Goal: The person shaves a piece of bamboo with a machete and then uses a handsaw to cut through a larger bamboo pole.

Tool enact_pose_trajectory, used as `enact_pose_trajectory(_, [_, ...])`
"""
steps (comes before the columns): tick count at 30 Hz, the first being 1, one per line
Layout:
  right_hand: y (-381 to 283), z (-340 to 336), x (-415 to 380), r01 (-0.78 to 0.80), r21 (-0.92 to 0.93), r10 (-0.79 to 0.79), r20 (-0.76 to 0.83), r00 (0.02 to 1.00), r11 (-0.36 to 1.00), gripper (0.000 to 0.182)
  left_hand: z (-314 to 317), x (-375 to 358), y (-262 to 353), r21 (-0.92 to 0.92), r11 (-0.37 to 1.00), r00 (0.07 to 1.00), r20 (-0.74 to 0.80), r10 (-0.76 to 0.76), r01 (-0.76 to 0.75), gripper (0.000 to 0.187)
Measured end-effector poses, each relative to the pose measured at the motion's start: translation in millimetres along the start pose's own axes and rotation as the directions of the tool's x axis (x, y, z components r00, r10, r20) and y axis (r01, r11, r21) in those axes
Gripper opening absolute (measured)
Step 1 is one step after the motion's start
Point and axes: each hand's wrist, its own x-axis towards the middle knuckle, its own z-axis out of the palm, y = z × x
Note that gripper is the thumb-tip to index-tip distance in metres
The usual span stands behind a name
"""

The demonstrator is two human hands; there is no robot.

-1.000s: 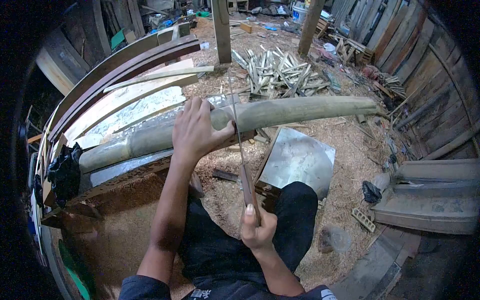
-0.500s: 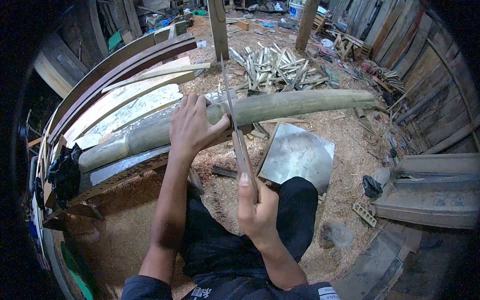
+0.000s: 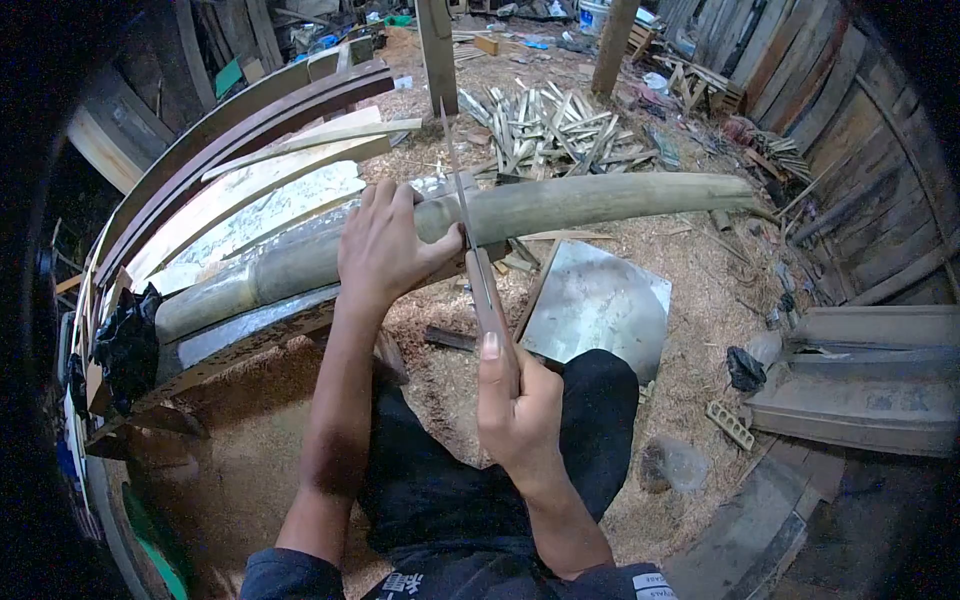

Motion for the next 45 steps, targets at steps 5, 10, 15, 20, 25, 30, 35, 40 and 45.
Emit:
enact_pose_trajectory(5, [15.1,-2.7,-31.9,0.033,0.055,-0.031,-0.037,0.999,0.998,0.047,-2.2,3.3,-0.9,0.016,1.0,1.0,0.0,-0.003,0.003,0.074])
enact_pose_trajectory(10, [27.4,3.3,-12.3,0.064,0.055,-0.062,-0.035,0.997,0.996,0.049,-2.2,-0.2,-0.6,0.025,0.999,1.0,0.006,0.021,-0.021,0.064])
enact_pose_trajectory(15, [34.2,-1.6,-22.0,0.062,0.027,-0.061,-0.035,0.998,0.998,0.05,-2.3,-1.2,-1.1,0.013,1.0,1.0,0.005,0.027,-0.027,0.07])
enact_pose_trajectory(20, [43.9,-1.9,-27.9,0.083,0.044,-0.08,-0.06,0.995,0.996,0.051,0.9,1.3,-4.1,0.007,0.999,0.999,0.017,0.035,-0.035,0.077])
enact_pose_trajectory(25, [56.3,7.4,-15.5,0.109,0.065,-0.104,-0.082,0.991,0.992,0.046,-0.8,-1.1,-3.4,0.028,0.998,0.999,0.004,0.049,-0.049,0.069])
enact_pose_trajectory(30, [77.9,1.4,-31.7,0.179,0.023,-0.177,-0.076,0.981,0.984,0.052,-3.3,0.5,-3.1,0.018,0.999,0.999,0.021,0.033,-0.034,0.071])
enact_pose_trajectory(35, [88.2,10.0,-12.2,0.188,0.079,-0.181,-0.079,0.98,0.979,0.047,-0.5,-0.9,-3.6,0.007,0.999,0.999,0.022,0.036,-0.037,0.072])
enact_pose_trajectory(40, [90.7,5.5,-25.5,0.193,0.079,-0.185,-0.094,0.978,0.978,0.046,-4.4,-1.5,-2.6,0.041,0.998,0.998,0.04,0.051,-0.053,0.088])
enact_pose_trajectory(45, [86.7,10.9,-14.9,0.196,0.063,-0.189,-0.101,0.977,0.979,0.045,0.4,-0.8,-3.8,0.035,0.998,0.999,0.012,0.05,-0.051,0.088])
